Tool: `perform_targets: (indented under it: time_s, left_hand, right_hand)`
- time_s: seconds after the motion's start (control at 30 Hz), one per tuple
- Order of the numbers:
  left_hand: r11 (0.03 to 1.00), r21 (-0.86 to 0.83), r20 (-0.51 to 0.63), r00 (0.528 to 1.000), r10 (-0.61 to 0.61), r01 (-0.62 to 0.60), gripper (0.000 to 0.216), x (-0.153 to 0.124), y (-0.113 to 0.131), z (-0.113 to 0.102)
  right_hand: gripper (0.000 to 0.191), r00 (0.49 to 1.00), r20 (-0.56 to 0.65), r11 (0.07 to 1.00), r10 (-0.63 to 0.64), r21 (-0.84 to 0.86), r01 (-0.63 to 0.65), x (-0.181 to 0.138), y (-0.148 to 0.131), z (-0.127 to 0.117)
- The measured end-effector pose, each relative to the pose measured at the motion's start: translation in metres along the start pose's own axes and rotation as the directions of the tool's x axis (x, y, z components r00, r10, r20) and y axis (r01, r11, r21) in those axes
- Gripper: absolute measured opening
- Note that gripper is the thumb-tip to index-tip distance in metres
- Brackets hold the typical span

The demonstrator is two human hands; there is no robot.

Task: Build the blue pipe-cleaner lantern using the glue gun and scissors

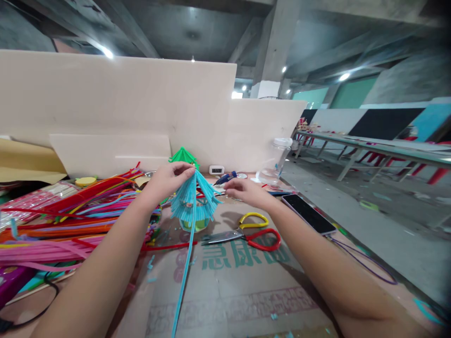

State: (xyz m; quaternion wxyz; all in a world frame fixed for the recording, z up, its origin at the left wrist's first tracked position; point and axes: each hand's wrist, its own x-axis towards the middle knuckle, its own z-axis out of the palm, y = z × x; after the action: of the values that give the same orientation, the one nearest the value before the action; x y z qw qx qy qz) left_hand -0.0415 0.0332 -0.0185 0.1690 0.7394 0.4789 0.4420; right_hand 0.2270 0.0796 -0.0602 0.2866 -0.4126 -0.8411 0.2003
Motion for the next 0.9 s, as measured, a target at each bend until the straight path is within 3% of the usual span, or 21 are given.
perform_targets:
  time_s: [0.1,0.2,0.3,0.4,0.6,0.77,0.9]
  left_hand:
    - [0.999,-0.029,0.000,1.000,-0.019,0.019,0.047,0.000,0.000,0.000]
    - [1.000,0.003,-0.006,1.000,-0.018,0.018,0.044,0.001,-0.003,0.001]
    - [1.000,0.006,-0.011,1.000,-0.010,0.010,0.043,0.001,-0.005,0.001]
    - [1.000,-0.023,-0.010,1.000,-0.016,0.016,0.044,0.001,-0.003,0.001]
    - [0.992,-0.121,0.020,0.999,-0.034,0.036,0.043,-0.001,0.006,0.003]
    - [0.981,-0.185,0.044,0.998,-0.055,0.062,0.037,-0.001,0.009,0.005]
    - [0.986,-0.158,0.053,0.998,-0.044,0.052,0.035,-0.001,0.010,0.005]
  right_hand:
    - [0.028,0.993,-0.091,0.988,0.071,-0.129,-0.083,0.000,0.018,-0.024]
    - [0.028,0.988,-0.096,0.964,0.118,-0.227,-0.137,-0.001,0.038,-0.031]
    - [0.019,0.987,-0.053,0.924,0.152,-0.348,-0.161,-0.002,0.055,-0.020]
    - [0.027,0.985,-0.016,0.877,0.169,-0.455,-0.158,-0.002,0.068,-0.005]
    - [0.015,0.980,0.042,0.816,0.193,-0.562,-0.136,-0.003,0.084,0.014]
    - [0.024,0.973,-0.080,0.792,0.218,-0.568,-0.224,0.000,0.083,0.021]
    - [0.035,0.946,-0.260,0.807,0.192,-0.507,-0.303,0.005,0.059,0.001]
